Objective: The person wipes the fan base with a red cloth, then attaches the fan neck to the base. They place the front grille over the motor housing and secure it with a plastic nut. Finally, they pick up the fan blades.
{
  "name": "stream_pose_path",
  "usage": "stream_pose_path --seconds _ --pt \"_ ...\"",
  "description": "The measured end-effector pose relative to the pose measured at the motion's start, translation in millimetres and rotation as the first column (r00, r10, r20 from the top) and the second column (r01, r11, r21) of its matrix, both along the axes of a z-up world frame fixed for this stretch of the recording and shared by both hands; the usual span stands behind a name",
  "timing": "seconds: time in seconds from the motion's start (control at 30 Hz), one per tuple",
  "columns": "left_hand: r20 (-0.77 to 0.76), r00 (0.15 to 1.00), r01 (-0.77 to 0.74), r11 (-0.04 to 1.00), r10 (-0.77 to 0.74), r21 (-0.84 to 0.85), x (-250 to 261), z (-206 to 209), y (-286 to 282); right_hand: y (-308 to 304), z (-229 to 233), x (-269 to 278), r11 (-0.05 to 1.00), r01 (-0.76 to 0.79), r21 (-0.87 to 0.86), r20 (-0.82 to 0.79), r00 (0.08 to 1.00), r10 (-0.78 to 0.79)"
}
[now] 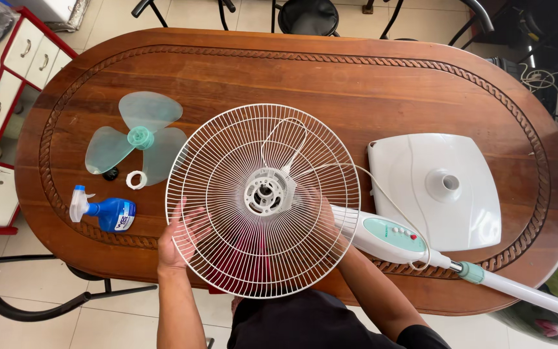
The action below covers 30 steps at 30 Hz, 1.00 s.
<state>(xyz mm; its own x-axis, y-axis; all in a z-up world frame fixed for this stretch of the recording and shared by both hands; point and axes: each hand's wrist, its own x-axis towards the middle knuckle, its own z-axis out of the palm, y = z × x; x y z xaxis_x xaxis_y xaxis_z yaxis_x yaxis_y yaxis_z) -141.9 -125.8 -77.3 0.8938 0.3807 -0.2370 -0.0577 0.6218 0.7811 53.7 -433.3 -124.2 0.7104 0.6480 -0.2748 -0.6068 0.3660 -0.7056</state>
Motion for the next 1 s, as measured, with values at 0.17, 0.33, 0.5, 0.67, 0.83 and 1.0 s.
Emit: stream_pose_path --seconds 0.17,0.33,0.5,0.67,0.83,1.0 --pt "-0.083 0.99 -0.112 0.994 0.113 0.017 5 -1 -12 -8 8 13 0.993 -0.101 -0.067 0.108 0.988 0.108" --pt "-0.093 0.98 -0.173 0.985 0.174 0.019 11 3 -19 -34 12 40 0.385 0.336 -0.86 0.496 0.374 0.784" --pt "-0.059 0.979 -0.195 0.981 0.194 -0.009 16 0 -33 -50 -18 56 0.32 0.507 -0.801 0.507 0.289 0.812" --pt "-0.104 0.982 -0.152 0.985 0.16 0.082 15 1 -57 -59 -55 68 0.39 0.502 -0.772 0.569 0.272 0.776" --pt "-0.155 0.976 -0.121 0.972 0.154 0.201 13 17 -76 -67 -81 71 0.574 0.491 -0.655 0.726 0.198 0.659" --pt "-0.148 0.956 -0.215 0.949 0.253 0.229 11 26 -90 -72 -82 67 0.677 0.478 -0.56 0.785 0.045 0.618"
